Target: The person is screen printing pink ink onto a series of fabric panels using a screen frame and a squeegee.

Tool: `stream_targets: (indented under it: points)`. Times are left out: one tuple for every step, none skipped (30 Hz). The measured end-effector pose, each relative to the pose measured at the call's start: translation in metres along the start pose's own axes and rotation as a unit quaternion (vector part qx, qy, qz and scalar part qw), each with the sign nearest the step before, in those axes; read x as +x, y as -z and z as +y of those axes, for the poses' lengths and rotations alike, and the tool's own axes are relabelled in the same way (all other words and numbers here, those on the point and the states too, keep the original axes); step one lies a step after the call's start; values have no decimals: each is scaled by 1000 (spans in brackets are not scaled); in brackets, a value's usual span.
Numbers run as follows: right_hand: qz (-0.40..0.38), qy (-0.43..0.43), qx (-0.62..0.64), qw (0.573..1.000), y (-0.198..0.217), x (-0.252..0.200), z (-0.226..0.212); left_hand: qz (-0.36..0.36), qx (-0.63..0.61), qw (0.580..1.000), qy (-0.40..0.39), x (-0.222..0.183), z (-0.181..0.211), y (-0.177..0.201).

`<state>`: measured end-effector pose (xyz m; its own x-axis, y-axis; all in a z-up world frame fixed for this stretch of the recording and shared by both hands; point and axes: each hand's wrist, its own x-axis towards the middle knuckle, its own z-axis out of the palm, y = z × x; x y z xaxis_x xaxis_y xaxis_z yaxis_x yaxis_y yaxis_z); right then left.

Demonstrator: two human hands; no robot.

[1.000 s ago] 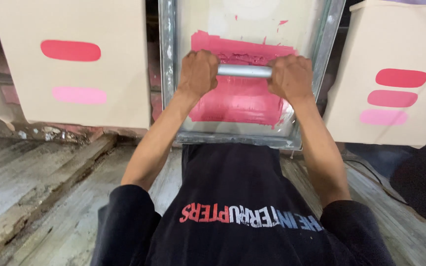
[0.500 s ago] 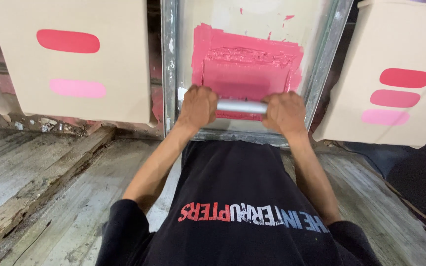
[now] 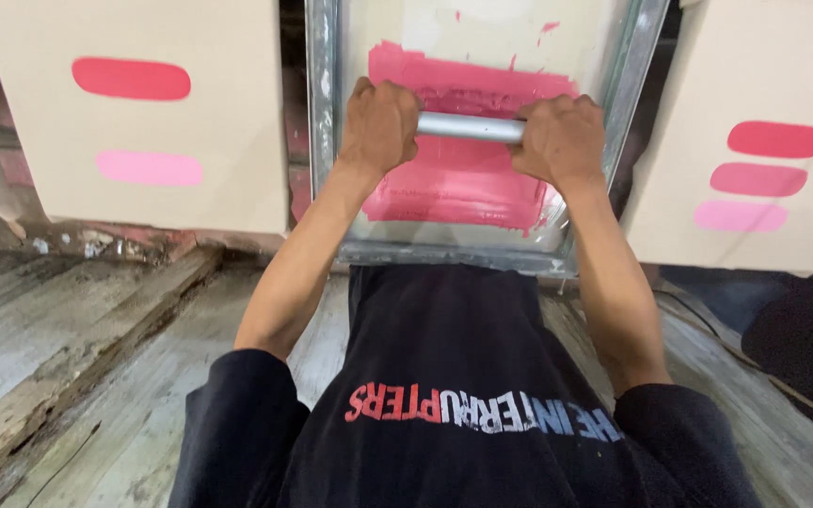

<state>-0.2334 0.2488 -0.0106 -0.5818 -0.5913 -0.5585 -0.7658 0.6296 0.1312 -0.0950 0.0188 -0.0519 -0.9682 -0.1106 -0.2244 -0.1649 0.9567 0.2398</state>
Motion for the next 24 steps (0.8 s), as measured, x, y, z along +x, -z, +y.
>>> stream_targets:
  points:
    - [-2,8,-13,1000,-4,0,-1,17,-32,999,-15,-5,0,2]
    - [-5,17,-27,999,-9,0,-2,35,-63,997,-30,-10,0,4]
    - [-12,18,-25,999,-5,-5,-4,28,-68,997,-29,-16,3,3]
    - [-15,43,-61,997,0,-11,-5,11,-52,998,-29,-23,6,2]
    - [-6,63,-99,993,10,-10,-5,4,-32,999,-31,-21,5,5]
    - [-3,60,-100,993,-9,-14,-6,8,-30,999,-32,-27,6,1]
    - [47,65,-47,996,-27,-19,-6,-26,-73,997,-16,-34,8,-4]
    - [96,68,7,993,-46,-24,-7,-61,-115,991,0,-42,11,-9]
    - [94,71,7,993,-49,-31,-10,-62,-117,991,3,-48,14,-12]
    - [81,57,17,995,-52,-38,-13,-68,-114,991,10,-55,17,-16]
    - [71,40,27,996,-54,-43,-15,-72,-109,991,15,-58,19,-18]
    - [72,40,26,996,-50,-49,-23,-71,-109,991,15,-66,21,-18]
    - [49,29,44,997,-45,-56,-30,-73,-118,990,19,-73,25,-17]
    - [26,18,63,998,-41,-63,-37,-75,-128,989,22,-81,29,-16]
    - [30,19,61,998,-49,-68,-36,-71,-127,989,23,-87,30,-19]
    - [35,23,59,997,-57,-74,-35,-79,-127,989,20,-93,32,-22]
    - [42,29,57,997,-66,-79,-34,-85,-125,988,17,-100,33,-25]
    - [47,30,55,997,-62,-87,-39,-80,-123,989,18,-107,36,-23]
    - [41,38,42,998,-58,-94,-43,-88,-117,989,17,-112,39,-20]
    - [36,46,28,998,-55,-101,-46,-97,-110,989,17,-118,43,-16]
    - [43,43,28,998,-52,-98,-47,-91,-106,990,14,-114,39,-19]
    - [22,54,49,997,-49,-95,-47,-116,-103,988,16,-109,35,-22]
    - [1,67,67,995,-45,-91,-46,-139,-102,985,21,-104,32,-24]
    - [8,66,65,996,-37,-97,-38,-133,-99,986,21,-106,44,18]
